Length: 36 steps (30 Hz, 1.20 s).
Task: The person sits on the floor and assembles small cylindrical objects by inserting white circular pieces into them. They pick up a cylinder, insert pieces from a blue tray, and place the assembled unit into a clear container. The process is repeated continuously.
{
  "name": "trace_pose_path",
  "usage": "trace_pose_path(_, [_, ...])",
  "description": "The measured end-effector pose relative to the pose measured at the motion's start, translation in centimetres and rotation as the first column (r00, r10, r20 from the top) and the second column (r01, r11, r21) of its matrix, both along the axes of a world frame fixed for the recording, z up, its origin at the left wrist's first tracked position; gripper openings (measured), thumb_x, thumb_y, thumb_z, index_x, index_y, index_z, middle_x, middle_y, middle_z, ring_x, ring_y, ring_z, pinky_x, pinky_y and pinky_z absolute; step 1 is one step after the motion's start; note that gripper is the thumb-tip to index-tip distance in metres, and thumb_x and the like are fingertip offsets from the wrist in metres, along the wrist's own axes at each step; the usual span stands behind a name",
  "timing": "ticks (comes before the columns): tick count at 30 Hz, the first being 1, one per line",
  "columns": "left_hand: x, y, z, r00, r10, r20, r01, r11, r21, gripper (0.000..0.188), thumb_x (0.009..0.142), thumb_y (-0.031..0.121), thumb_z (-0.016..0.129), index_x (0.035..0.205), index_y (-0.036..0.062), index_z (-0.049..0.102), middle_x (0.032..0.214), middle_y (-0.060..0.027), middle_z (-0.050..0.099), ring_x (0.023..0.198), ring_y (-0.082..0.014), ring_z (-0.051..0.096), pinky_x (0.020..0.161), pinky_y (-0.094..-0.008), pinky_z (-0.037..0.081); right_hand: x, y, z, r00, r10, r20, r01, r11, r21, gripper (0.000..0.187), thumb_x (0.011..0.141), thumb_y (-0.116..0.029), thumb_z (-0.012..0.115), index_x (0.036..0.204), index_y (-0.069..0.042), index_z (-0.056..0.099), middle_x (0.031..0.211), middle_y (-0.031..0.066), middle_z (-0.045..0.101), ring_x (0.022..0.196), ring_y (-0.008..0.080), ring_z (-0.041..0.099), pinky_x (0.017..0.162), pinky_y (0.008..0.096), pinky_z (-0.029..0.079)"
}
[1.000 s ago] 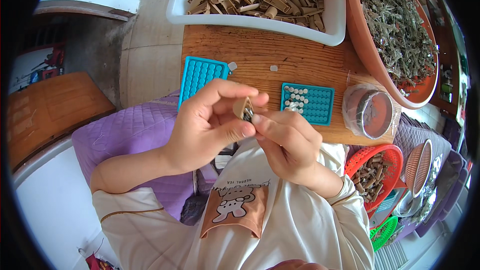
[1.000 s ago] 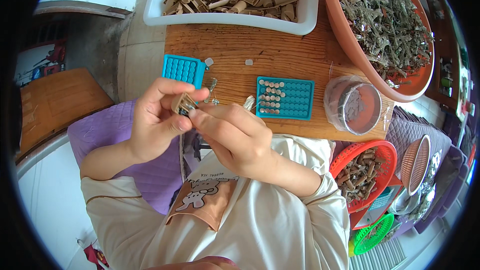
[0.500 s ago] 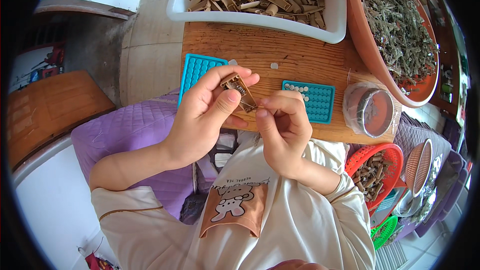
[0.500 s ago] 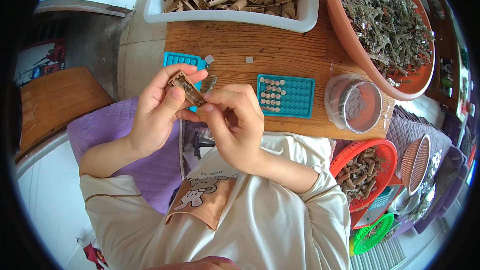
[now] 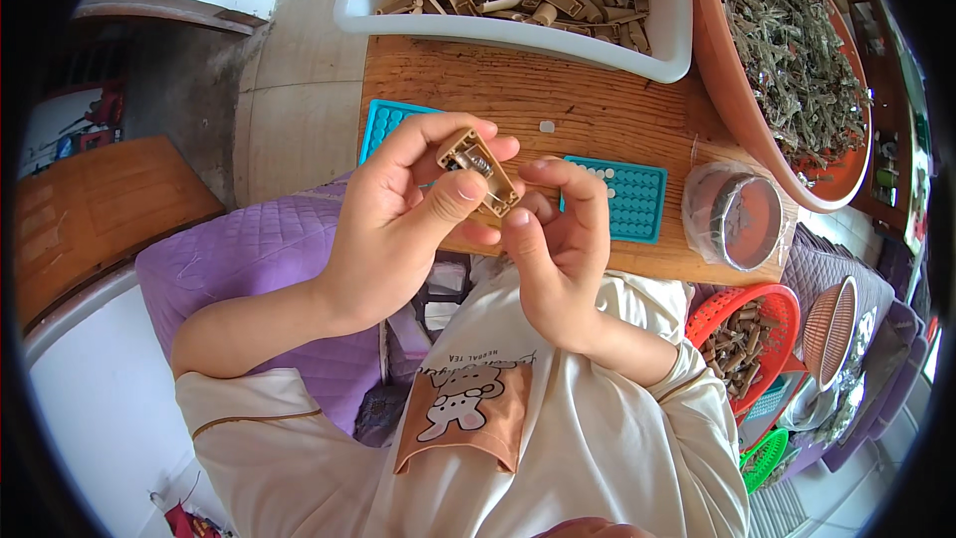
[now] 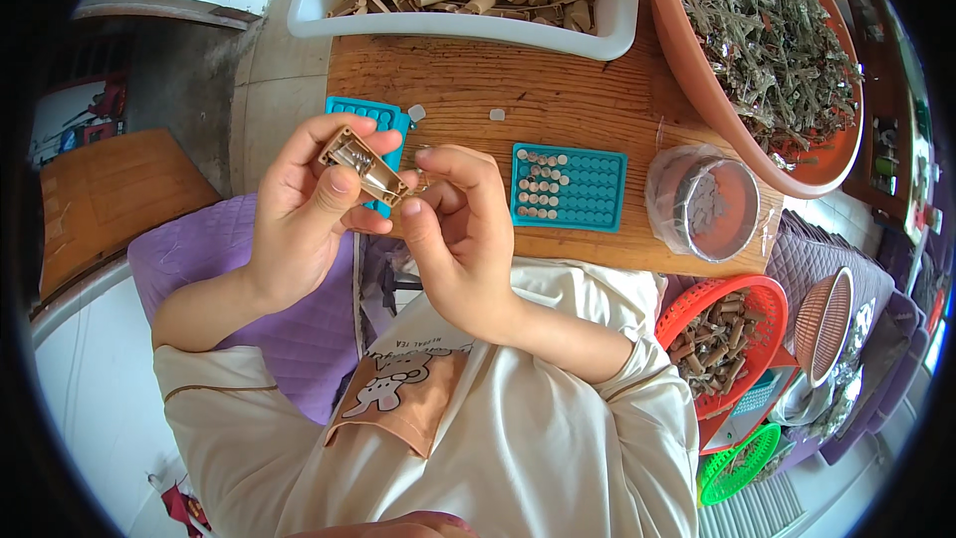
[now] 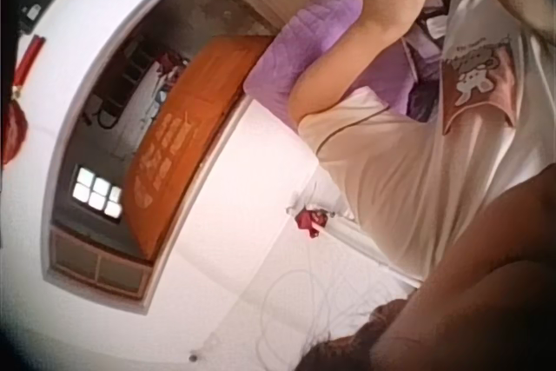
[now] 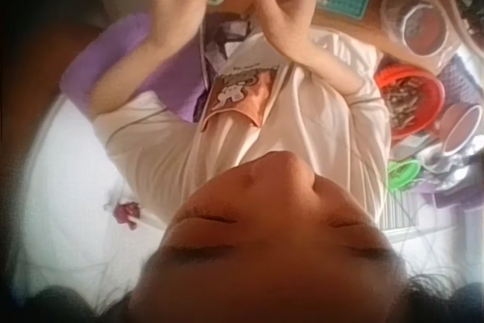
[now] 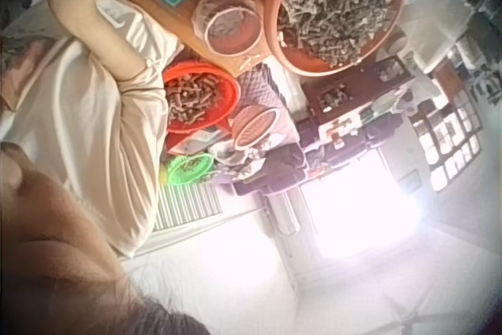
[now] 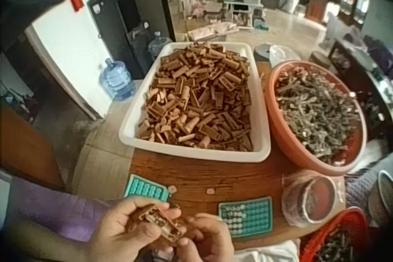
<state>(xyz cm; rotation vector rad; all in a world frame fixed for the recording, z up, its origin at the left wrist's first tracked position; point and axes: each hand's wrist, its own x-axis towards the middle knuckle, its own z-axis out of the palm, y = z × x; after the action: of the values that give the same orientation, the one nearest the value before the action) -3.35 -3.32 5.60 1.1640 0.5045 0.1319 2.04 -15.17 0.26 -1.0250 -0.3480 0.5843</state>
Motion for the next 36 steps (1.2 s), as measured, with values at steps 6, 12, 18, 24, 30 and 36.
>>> trace_pose_path(6, [0.0,0.3,-0.4,0.999,0.034,-0.021,-0.04,0.898,-0.438,0.033,0.087,0.027,0.044,0.112,0.0056,0.04,0.106,-0.0081,0.053,0.094,-0.0216,0.056,0.074,-0.0307,0.051,0.1,0.6,-0.7,0.99,0.137,0.036,-0.135,0.99,-0.045,0.036,0.076,0.01,0.047,0.11,0.001,0.037,0.107,0.0085,0.039,0.085,0.0135,0.053,0.067,0.023,0.047])
trace_pose_path(12, [0.1,0.1,-0.1,0.999,-0.041,-0.016,0.032,0.928,-0.372,0.035,0.087,0.027,0.045,0.114,0.0058,0.039,0.106,-0.0074,0.054,0.102,-0.0225,0.052,0.084,-0.0337,0.046,1.3,0.1,-0.7,0.954,0.264,-0.143,-0.256,0.964,0.07,0.045,0.071,0.012,0.046,0.113,0.0,0.034,0.107,0.0101,0.043,0.1,0.0176,0.047,0.082,0.028,0.043])
trace_pose_path(18, [-0.1,-0.1,-0.8,0.998,-0.064,-0.017,0.062,0.991,-0.116,0.033,0.084,0.02,0.051,0.112,0.0033,0.044,0.102,-0.0065,0.053,0.098,-0.0154,0.051,0.08,-0.0258,0.045,1.8,-0.2,0.3,0.963,0.248,-0.106,-0.247,0.969,0.029,0.036,0.074,0.005,0.05,0.107,0.001,0.038,0.101,0.0097,0.048,0.096,0.0153,0.049,0.084,0.028,0.041])
trace_pose_path(24, [-0.8,-1.4,-1.2,0.978,-0.163,-0.132,0.195,0.938,0.285,0.029,0.084,0.016,0.053,0.107,-0.0001,0.048,0.093,-0.0062,0.055,0.086,-0.0096,0.051,0.077,-0.0219,0.042,0.8,-0.2,-1.3,0.985,0.173,0.008,-0.169,0.969,-0.181,0.028,0.072,-0.002,0.06,0.095,0.002,0.046,0.087,0.0081,0.055,0.079,0.0135,0.054,0.073,0.0261,0.046])
trace_pose_path(30, [-0.5,-0.6,-1.0,0.955,-0.274,-0.118,0.287,0.95,0.121,0.032,0.086,0.019,0.05,0.11,0.0001,0.045,0.097,-0.0077,0.055,0.093,-0.0128,0.052,0.083,-0.0266,0.042,2.4,-1.4,-2.5,0.913,0.205,0.352,-0.129,0.965,-0.227,0.03,0.071,-0.011,0.066,0.093,0.0,0.051,0.083,0.0095,0.058,0.072,0.0165,0.058,0.065,0.0262,0.047])
trace_pose_path(36, [0.1,0.7,-1.0,0.919,-0.323,-0.229,0.297,0.945,-0.138,0.038,0.087,0.022,0.046,0.118,0.0017,0.04,0.097,-0.0082,0.055,0.096,-0.0157,0.052,0.084,-0.0295,0.042,8.4,-6.4,-5.9,0.884,0.177,0.432,0.22,0.658,-0.72,0.029,0.069,-0.001,0.062,0.097,-0.003,0.052,0.081,0.0077,0.058,0.067,0.0131,0.057,0.058,0.0243,0.045])
